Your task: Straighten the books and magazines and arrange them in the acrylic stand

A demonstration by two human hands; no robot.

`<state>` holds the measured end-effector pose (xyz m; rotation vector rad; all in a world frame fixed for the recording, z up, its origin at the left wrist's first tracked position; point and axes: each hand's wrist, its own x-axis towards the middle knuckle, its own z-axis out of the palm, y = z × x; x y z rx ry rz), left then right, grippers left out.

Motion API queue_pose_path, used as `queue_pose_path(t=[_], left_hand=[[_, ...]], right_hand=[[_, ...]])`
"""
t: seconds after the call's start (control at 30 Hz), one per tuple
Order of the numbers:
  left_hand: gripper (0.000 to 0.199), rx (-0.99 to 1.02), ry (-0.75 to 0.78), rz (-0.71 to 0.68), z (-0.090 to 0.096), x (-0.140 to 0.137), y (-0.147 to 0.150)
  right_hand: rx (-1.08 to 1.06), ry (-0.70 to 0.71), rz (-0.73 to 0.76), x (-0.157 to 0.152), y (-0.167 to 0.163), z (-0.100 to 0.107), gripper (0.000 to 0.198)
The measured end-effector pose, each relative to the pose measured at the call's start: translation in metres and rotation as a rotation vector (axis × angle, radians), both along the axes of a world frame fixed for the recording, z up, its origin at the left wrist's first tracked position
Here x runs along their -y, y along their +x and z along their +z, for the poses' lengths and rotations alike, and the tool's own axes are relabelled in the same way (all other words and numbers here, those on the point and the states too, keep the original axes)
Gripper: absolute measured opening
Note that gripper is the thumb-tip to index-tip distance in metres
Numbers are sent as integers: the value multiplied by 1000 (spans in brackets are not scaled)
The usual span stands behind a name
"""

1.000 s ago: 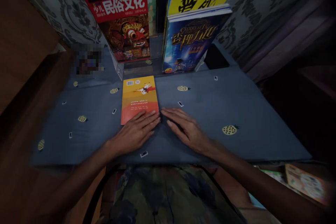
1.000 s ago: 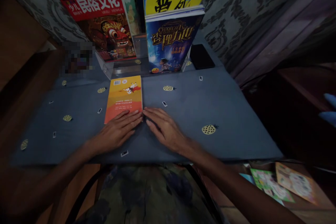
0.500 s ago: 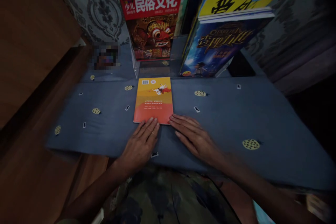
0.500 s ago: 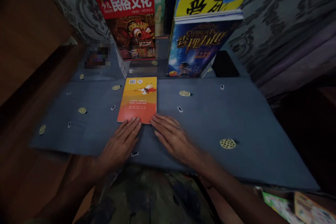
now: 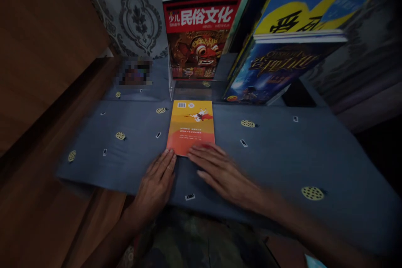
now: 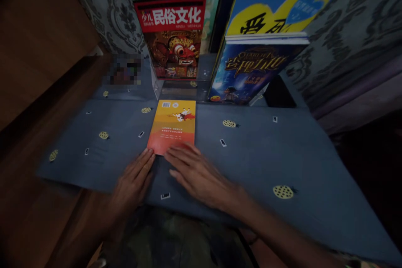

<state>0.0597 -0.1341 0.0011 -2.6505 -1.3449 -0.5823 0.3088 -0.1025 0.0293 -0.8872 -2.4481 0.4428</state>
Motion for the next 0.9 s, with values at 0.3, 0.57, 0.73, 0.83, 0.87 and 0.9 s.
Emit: queue_pose_path(t=[0.3, 0.57, 0.73, 0.83, 0.87, 0.9], left_hand=[[45, 35, 136, 17, -1, -3, 5], [44, 69, 152, 22, -8, -5, 3], [59, 74, 164, 12, -8, -5, 3], [63, 74, 165, 24, -7, -6, 5], [63, 71, 162, 30, -6, -5, 5], [63, 67, 157, 37, -6, -5, 6]], right_hand=[[113, -210, 204, -60, -52, 1, 54], [191, -104, 149, -127, -48, -8, 52], [198, -42, 70, -162, -36, -12, 52], [189, -29, -36, -175, -26, -16, 49], [187, -26, -69, -177, -24, -18, 48], [185, -24, -95, -178, -22, -19, 48]])
